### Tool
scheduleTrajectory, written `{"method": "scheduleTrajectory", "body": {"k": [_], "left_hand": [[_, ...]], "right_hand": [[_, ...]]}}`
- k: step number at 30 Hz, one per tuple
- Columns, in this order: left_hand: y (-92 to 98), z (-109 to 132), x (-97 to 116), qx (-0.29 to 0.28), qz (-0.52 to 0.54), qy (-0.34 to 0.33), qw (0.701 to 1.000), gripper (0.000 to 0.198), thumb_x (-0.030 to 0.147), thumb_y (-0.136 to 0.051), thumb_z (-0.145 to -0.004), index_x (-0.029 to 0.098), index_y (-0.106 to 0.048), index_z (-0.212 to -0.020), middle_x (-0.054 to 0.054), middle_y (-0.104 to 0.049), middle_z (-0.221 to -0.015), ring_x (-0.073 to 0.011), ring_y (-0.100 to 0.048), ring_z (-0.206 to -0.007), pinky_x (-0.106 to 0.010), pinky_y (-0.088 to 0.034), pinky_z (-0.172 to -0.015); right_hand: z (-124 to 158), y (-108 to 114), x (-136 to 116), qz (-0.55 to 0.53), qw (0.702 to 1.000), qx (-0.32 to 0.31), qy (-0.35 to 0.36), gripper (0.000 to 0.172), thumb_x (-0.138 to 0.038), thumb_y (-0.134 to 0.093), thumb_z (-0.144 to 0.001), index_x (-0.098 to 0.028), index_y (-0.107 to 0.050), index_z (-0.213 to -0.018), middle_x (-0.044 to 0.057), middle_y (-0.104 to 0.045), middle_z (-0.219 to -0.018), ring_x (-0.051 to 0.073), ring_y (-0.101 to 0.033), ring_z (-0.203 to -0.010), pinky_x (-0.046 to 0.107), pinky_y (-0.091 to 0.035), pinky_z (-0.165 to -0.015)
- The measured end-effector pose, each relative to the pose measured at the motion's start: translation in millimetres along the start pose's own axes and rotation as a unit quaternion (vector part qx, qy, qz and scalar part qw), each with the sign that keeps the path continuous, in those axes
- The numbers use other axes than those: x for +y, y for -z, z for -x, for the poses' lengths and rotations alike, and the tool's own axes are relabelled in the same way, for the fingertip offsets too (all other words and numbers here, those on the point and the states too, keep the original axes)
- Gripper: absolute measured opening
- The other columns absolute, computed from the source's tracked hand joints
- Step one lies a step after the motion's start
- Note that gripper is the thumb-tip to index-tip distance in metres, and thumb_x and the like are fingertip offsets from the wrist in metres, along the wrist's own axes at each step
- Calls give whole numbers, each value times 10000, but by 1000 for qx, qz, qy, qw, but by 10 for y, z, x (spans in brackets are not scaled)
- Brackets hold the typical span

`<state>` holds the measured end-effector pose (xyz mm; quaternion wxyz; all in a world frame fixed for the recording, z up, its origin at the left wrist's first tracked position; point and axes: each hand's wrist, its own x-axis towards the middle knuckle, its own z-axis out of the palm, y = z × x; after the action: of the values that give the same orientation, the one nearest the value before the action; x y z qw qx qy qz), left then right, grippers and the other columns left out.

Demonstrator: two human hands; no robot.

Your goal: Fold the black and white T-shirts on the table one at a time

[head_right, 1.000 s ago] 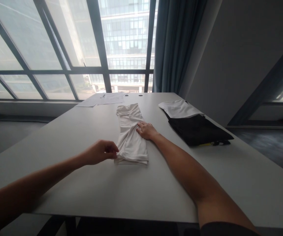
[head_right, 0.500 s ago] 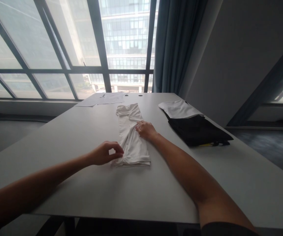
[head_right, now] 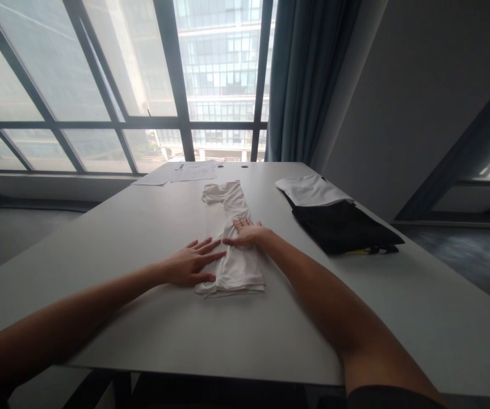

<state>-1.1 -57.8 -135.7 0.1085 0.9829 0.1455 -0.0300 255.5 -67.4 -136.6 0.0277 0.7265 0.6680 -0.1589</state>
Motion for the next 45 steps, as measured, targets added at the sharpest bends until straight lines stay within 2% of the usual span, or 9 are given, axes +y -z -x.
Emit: {"method": "scheduleTrajectory", "body": {"k": [8,16,22,27,30,35,38,41,45], "left_hand": [[64,-411,-215,122,29,-1,992,669,628,-334,-999,200,-449,-1500,-121,-375,-1590,-264,-327,-1476,-456,-214,-1217],[110,-1208,-569,41,-8,86,995,772,685,-255,-971,223,-270,-1589,-74,-157,-1669,-292,-102,-1543,-553,-68,-1219],[77,-1142,-668,16,-7,118,993,884,799,-228,-902,274,-193,-1613,-42,-74,-1676,-354,-12,-1540,-640,-4,-1183],[56,-1050,-638,27,-4,121,992,874,783,-248,-907,275,-184,-1615,-48,-68,-1675,-352,-8,-1541,-651,4,-1176],[60,-1018,-591,15,-7,103,995,873,777,-245,-911,268,-170,-1617,-48,-54,-1675,-351,2,-1541,-663,8,-1169],[320,-1051,-673,-22,36,92,995,853,787,-266,-902,237,-384,-1544,-95,-327,-1615,-323,-327,-1466,-470,-251,-1183],[472,-1118,-847,42,38,105,993,807,728,-301,-929,179,-431,-1507,-124,-488,-1516,-287,-496,-1345,-375,-361,-1118],[434,-1192,-1034,123,-12,144,982,732,652,-315,-961,182,-411,-1514,-122,-357,-1601,-312,-351,-1448,-443,-280,-1173],[243,-1290,-1243,99,-2,234,967,735,703,-242,-954,299,-297,-1566,-71,-185,-1670,-354,-152,-1521,-625,-188,-1164]], "right_hand": [[-5,195,322,-17,998,-51,13,1545,-806,-820,-370,-122,-195,-1607,201,-184,-1644,351,-203,-1511,410,-217,-1226],[-23,116,463,12,997,-72,37,1581,-680,-902,-326,-129,-163,-1611,205,-87,-1658,357,-119,-1525,417,-175,-1233],[96,193,587,-15,998,-53,23,1560,-629,-933,-290,-148,-235,-1600,201,-168,-1648,382,-240,-1494,428,-243,-1215],[375,226,178,-35,995,-1,89,1203,-814,-612,-733,-149,-147,-1622,123,-120,-1672,285,-106,-1539,353,-147,-1243],[529,64,-158,-52,997,26,46,1071,-811,-376,-870,-90,-119,-1618,154,-94,-1670,290,-68,-1542,378,-117,-1249],[605,-163,-224,-26,999,-31,-20,1237,-893,-481,-736,-141,-68,-1626,159,-14,-1672,373,12,-1533,574,-108,-1222],[594,-144,-78,-17,999,-42,-22,1317,-914,-552,-645,-175,-83,-1628,143,10,-1675,381,33,-1530,587,-77,-1221],[631,-123,-27,-18,999,-49,-16,1364,-935,-566,-595,-178,-95,-1628,150,5,-1673,388,21,-1529,585,-66,-1221],[768,-170,-147,-3,998,-59,-31,1415,-975,-519,-570,-136,-91,-1625,191,-17,-1663,416,-2,-1523,626,-95,-1200]]}}
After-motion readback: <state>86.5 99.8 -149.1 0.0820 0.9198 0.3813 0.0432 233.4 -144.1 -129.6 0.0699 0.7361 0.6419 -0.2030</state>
